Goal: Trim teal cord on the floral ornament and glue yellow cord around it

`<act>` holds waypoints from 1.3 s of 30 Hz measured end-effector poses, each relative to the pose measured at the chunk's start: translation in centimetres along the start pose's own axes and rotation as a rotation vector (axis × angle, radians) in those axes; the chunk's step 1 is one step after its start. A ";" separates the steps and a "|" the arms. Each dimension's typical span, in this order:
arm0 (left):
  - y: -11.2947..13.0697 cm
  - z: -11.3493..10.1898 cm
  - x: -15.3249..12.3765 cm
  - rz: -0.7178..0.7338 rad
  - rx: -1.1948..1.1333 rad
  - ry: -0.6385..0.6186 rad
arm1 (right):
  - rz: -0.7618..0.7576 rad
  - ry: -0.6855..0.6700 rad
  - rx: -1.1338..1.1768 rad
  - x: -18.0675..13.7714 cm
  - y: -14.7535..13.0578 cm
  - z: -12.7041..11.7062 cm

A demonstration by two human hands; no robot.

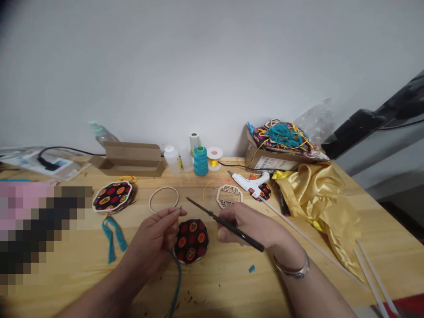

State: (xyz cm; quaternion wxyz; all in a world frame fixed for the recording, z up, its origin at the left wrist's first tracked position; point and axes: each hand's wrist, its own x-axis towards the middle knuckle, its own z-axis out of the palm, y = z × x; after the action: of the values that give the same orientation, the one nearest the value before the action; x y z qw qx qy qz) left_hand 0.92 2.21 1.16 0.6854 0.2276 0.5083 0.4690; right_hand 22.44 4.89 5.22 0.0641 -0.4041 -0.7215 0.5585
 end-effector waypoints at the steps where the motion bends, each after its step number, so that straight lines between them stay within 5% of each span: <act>1: 0.0 0.0 0.0 0.008 0.002 0.002 | 0.014 -0.027 -0.024 0.0 0.1 0.0; 8: 0.0 0.1 -0.1 0.027 0.010 0.014 | 0.075 -0.093 -0.135 0.5 0.7 0.4; 39: -0.3 0.6 -0.5 0.016 0.108 -0.053 | 0.117 -0.028 0.127 1.9 1.2 2.0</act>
State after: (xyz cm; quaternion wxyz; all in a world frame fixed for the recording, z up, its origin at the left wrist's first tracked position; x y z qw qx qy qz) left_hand 1.58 1.77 1.38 0.6816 0.2808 0.5128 0.4400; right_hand 20.69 4.62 2.81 0.0469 -0.4329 -0.6608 0.6113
